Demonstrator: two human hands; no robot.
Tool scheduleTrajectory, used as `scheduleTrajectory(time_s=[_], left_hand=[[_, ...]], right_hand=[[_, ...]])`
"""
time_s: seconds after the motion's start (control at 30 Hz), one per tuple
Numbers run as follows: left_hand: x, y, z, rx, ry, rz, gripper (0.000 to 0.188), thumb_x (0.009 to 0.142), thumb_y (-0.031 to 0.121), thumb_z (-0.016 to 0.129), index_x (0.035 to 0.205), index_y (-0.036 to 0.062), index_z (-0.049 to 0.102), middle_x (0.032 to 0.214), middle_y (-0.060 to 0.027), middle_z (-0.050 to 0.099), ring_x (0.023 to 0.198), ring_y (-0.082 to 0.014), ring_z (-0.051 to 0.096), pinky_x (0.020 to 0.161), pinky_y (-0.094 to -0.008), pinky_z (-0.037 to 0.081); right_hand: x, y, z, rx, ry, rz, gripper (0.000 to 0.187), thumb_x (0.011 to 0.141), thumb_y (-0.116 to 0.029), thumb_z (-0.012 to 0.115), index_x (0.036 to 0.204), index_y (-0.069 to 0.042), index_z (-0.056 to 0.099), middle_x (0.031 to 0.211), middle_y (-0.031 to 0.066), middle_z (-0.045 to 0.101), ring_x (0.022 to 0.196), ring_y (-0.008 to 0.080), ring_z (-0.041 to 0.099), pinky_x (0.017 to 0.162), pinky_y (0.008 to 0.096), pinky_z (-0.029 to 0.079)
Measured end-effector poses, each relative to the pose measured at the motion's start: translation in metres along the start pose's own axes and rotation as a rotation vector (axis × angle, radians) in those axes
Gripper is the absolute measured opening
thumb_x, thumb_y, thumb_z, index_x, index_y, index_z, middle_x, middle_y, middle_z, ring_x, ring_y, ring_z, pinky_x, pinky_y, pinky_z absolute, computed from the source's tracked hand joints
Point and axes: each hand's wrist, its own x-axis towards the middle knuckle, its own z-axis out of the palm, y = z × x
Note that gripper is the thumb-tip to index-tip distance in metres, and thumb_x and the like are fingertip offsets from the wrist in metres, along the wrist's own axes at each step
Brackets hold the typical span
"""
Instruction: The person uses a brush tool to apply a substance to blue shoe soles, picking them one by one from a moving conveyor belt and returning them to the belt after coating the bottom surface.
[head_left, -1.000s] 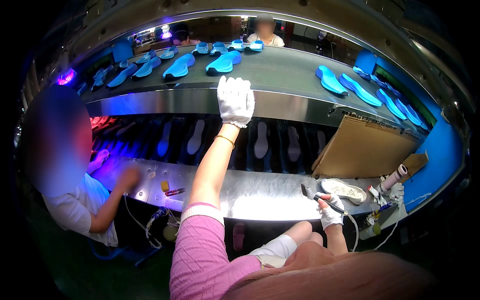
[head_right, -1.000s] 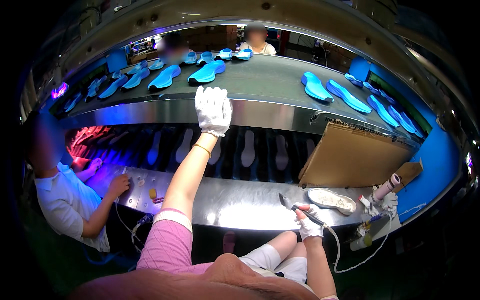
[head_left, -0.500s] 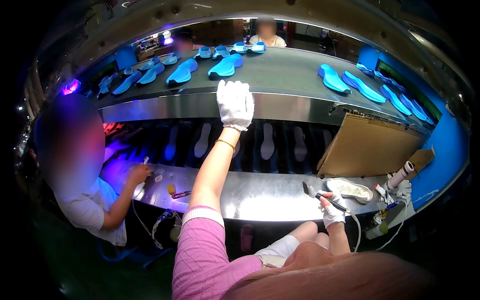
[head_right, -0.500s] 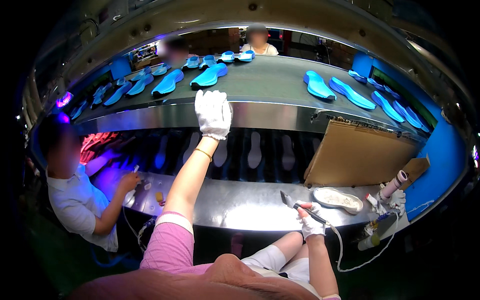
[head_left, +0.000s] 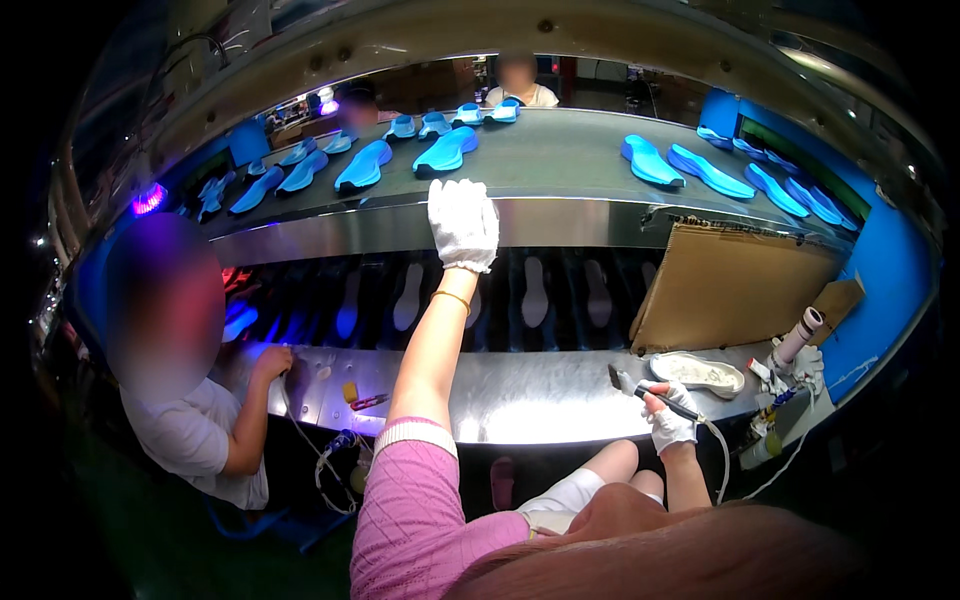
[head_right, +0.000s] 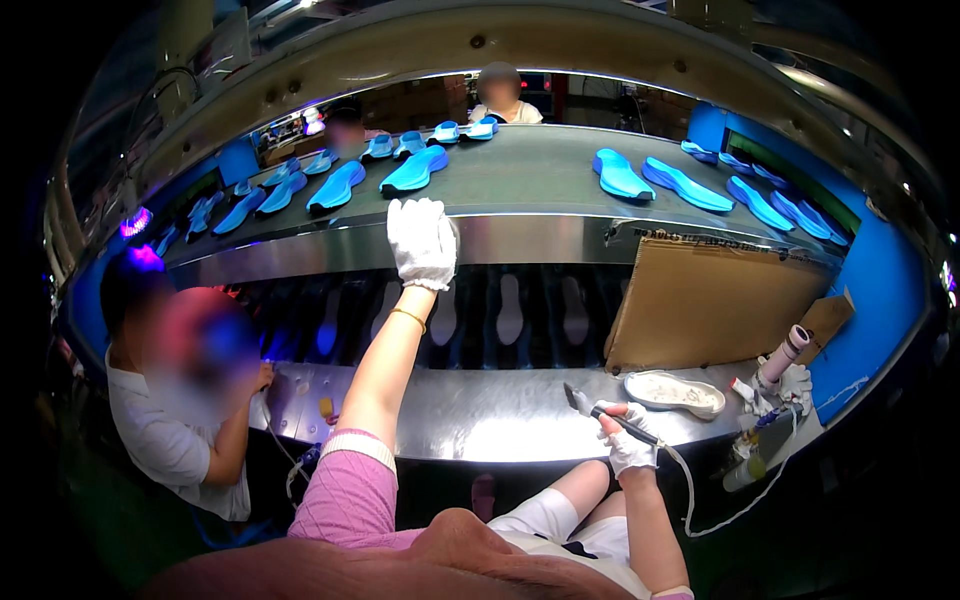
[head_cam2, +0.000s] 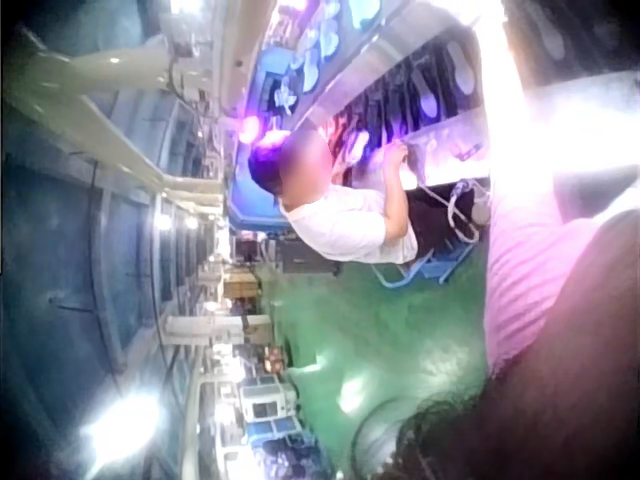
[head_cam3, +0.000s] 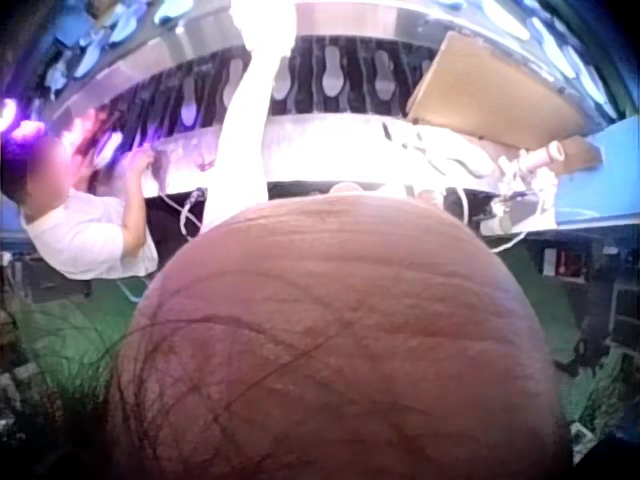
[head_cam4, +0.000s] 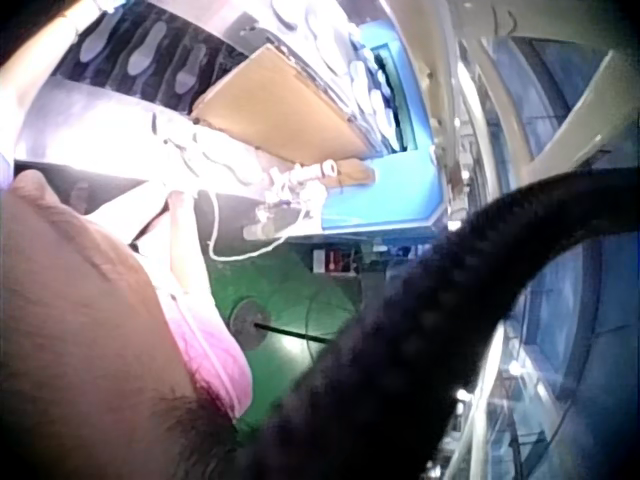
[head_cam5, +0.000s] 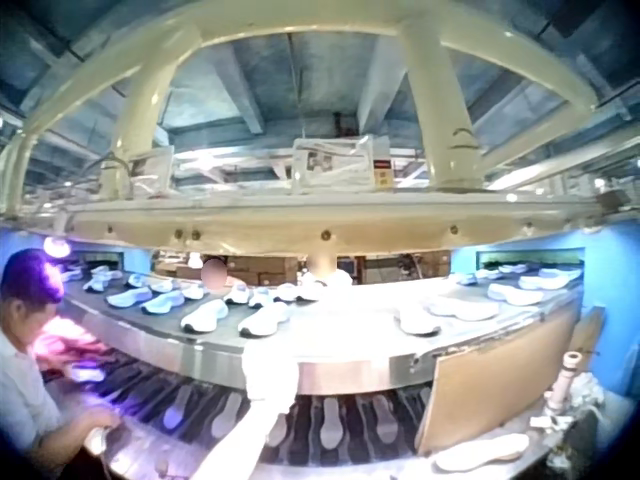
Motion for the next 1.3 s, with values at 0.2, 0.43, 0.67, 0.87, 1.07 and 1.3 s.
scheduleTrajectory(time_s=[0.2, 0.43, 0.67, 0.87, 1.07, 1.3], left_hand=[[0.002, 0.003, -0.002, 0.017, -0.022, -0.006, 0.021, 0.076, 0.014, 0.058, 0.094, 0.002, 0.06, 0.095, -0.0166, 0.06, 0.095, -0.0345, 0.055, 0.096, -0.0527, 0.035], [0.003, -0.002, -0.003, 0.012, 0.021, 0.019, 0.024, 0.075, 0.015, 0.058, 0.094, 0.0011, 0.061, 0.094, -0.0184, 0.06, 0.095, -0.0357, 0.054, 0.097, -0.0534, 0.034], [-0.006, 0.006, -0.002, 0.041, -0.067, -0.036, 0.026, 0.076, 0.016, 0.056, 0.097, 0.0009, 0.06, 0.099, -0.019, 0.059, 0.101, -0.0355, 0.053, 0.099, -0.0532, 0.033], [-0.006, -0.003, 0.006, 0.073, -0.001, 0.007, 0.024, 0.076, 0.015, 0.055, 0.094, 0.0014, 0.062, 0.095, -0.0181, 0.062, 0.098, -0.0367, 0.055, 0.101, -0.0533, 0.031], [0.001, -0.008, 0.011, 0.035, 0.044, 0.031, 0.02, 0.076, 0.015, 0.058, 0.091, 0.0017, 0.061, 0.096, -0.0174, 0.06, 0.1, -0.0354, 0.053, 0.098, -0.0559, 0.032], [-0.003, 0.002, 0.006, 0.018, 0.038, 0.025, 0.022, 0.075, 0.013, 0.058, 0.093, 0.0001, 0.06, 0.096, -0.0178, 0.059, 0.099, -0.0359, 0.053, 0.097, -0.0552, 0.033]], right_hand=[[0.003, -0.008, 0.003, -0.019, -0.008, -0.008, 0.016, 0.076, 0.002, 0.065, 0.089, -0.003, 0.058, 0.082, 0.0092, 0.064, 0.058, 0.0113, 0.057, 0.053, 0.0196, 0.044], [0.005, -0.005, 0.007, -0.019, 0.003, 0.04, 0.014, 0.077, 0.002, 0.064, 0.089, -0.002, 0.058, 0.082, 0.0098, 0.064, 0.058, 0.0112, 0.057, 0.052, 0.0195, 0.044], [0.007, 0.006, 0.001, -0.009, -0.062, -0.012, 0.015, 0.076, 0.005, 0.064, 0.087, -0.004, 0.058, 0.091, 0.0127, 0.065, 0.06, 0.0115, 0.058, 0.054, 0.0206, 0.046], [0.009, 0.011, 0.014, 0.014, -0.048, 0.018, 0.016, 0.077, 0.003, 0.064, 0.09, -0.004, 0.057, 0.086, 0.0094, 0.064, 0.061, 0.0105, 0.058, 0.055, 0.02, 0.046], [0.008, -0.003, 0.016, -0.08, -0.012, 0.067, 0.014, 0.078, -0.001, 0.064, 0.091, -0.004, 0.06, 0.079, 0.0044, 0.062, 0.06, 0.0076, 0.054, 0.055, 0.0186, 0.042], [0.007, 0.004, 0.009, -0.015, -0.017, 0.055, 0.015, 0.076, 0.001, 0.066, 0.09, -0.002, 0.059, 0.08, 0.0079, 0.063, 0.059, 0.0103, 0.056, 0.054, 0.0201, 0.045]])
